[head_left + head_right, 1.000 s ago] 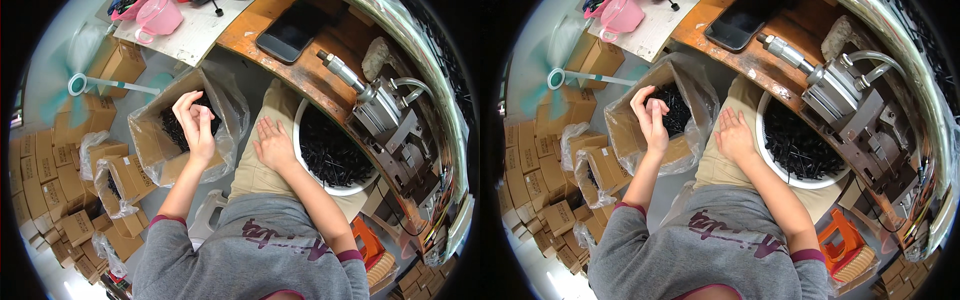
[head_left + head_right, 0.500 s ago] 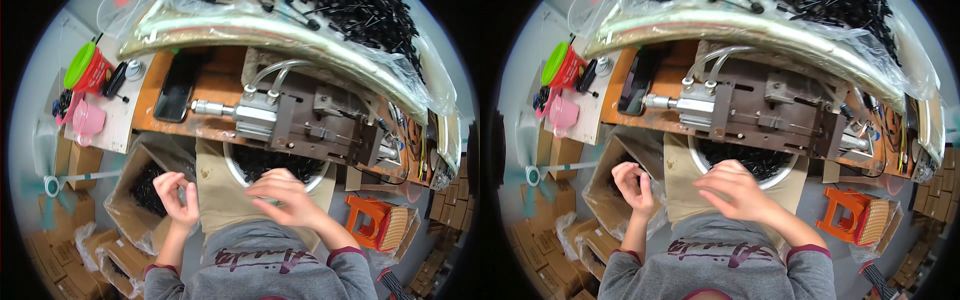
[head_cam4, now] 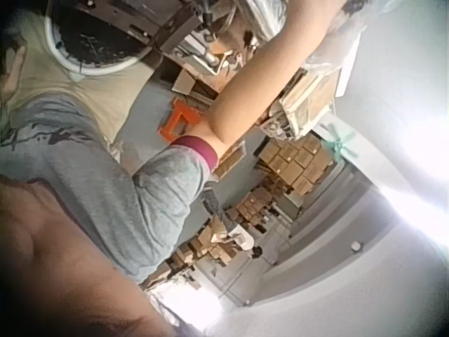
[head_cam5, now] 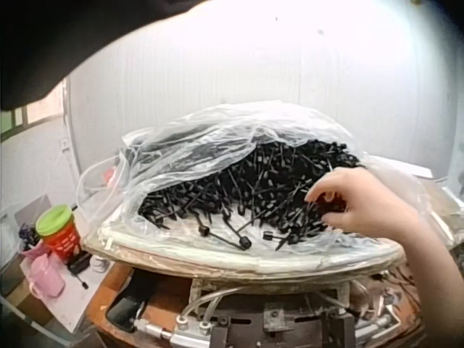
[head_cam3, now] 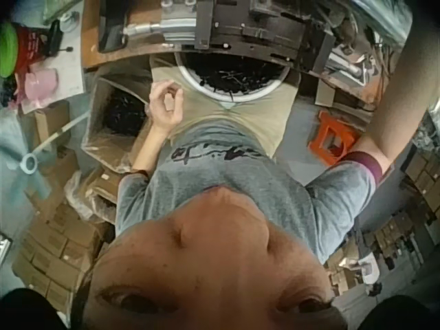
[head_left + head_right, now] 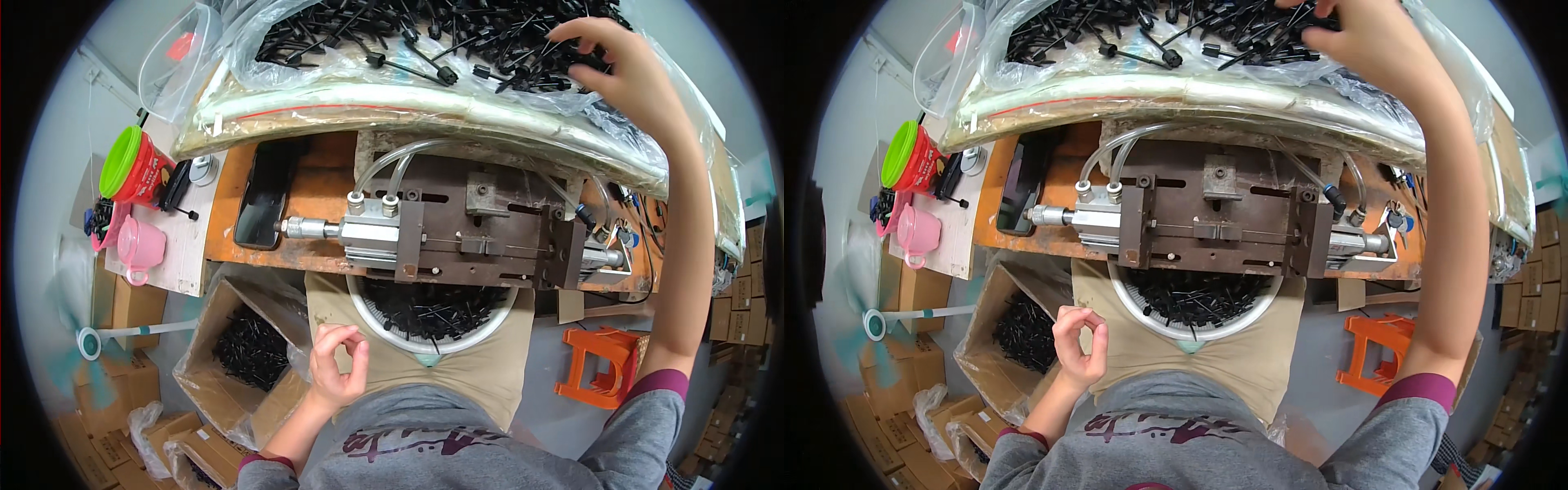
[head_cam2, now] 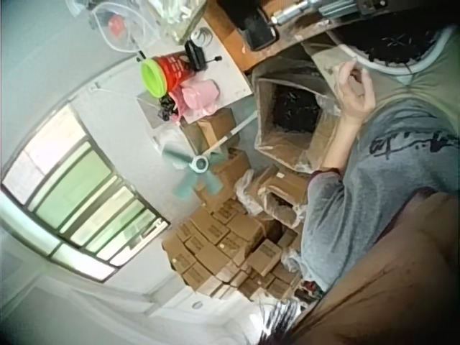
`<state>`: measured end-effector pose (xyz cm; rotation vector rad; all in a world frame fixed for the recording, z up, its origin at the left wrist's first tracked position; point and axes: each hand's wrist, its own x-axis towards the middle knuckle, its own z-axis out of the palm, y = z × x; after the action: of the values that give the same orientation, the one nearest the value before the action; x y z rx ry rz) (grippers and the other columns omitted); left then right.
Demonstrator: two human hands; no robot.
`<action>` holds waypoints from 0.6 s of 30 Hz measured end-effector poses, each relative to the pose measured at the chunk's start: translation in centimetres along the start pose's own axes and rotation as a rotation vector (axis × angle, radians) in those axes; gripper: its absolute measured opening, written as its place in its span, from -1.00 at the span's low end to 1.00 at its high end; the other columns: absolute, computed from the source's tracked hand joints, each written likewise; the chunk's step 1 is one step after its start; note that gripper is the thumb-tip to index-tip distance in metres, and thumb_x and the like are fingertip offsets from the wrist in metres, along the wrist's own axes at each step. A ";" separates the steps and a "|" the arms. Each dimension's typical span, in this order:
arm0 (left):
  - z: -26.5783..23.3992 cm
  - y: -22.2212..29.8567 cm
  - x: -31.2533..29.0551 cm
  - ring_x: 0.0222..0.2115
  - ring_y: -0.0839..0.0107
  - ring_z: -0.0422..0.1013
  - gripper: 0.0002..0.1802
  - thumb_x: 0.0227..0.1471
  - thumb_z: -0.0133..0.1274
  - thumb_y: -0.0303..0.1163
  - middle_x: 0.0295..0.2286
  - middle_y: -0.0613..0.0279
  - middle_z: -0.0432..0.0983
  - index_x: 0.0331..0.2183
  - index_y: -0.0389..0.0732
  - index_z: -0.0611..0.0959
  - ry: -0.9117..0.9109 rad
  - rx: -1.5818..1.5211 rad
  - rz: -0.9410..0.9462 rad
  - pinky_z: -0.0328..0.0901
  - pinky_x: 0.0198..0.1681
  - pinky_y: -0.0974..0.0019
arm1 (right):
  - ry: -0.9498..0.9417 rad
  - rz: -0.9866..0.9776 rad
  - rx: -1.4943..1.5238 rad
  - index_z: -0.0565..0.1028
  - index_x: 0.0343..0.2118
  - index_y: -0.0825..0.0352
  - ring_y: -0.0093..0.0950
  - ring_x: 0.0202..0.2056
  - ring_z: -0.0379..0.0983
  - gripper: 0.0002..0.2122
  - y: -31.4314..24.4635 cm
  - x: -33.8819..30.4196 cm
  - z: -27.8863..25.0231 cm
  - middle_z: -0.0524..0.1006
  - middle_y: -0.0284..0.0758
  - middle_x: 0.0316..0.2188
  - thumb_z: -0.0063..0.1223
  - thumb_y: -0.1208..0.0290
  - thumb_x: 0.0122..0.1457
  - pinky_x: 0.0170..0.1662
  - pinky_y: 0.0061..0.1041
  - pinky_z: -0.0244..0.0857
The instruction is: The recorder is using a pneumatic press machine to assemble small black plastic parts.
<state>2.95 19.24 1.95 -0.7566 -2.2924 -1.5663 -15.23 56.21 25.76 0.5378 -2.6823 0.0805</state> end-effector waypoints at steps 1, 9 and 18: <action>0.2 -0.2 -0.2 -0.46 0.42 0.30 -0.52 -0.05 -0.01 -0.76 -0.37 0.05 0.35 -0.06 -0.31 0.30 0.013 -0.015 -0.016 0.25 -0.39 0.44 | -0.108 -0.038 0.028 0.49 -0.04 0.21 -0.46 -0.21 0.39 -0.51 0.2 0.5 0.6 0.50 -0.39 -0.11 0.16 0.64 -0.14 -0.10 -0.43 0.32; 1.6 0.0 -1.0 -0.55 0.45 0.31 -0.52 -0.06 0.05 -0.74 -0.40 0.07 0.41 -0.06 -0.31 0.34 -0.007 -0.046 -0.052 0.24 -0.48 0.45 | -0.208 -0.052 -0.109 0.39 -0.01 0.27 -0.27 -0.08 0.40 -0.46 0.1 2.8 6.1 0.47 -0.23 -0.18 0.08 0.68 -0.18 0.05 -0.35 0.28; 2.0 -0.3 -0.9 -0.61 0.47 0.29 -0.51 -0.08 0.07 -0.73 -0.42 0.10 0.44 -0.07 -0.31 0.36 0.006 -0.054 -0.062 0.24 -0.52 0.45 | -0.192 -0.105 0.043 0.50 -0.37 0.47 -0.23 -0.32 0.46 -0.76 -2.1 4.5 6.1 0.50 -0.15 -0.44 0.17 0.55 -0.18 -0.18 -0.34 0.35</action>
<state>3.68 20.76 0.56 -0.6994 -2.2988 -1.6612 -20.56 51.88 21.87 0.7334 -2.8372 0.0603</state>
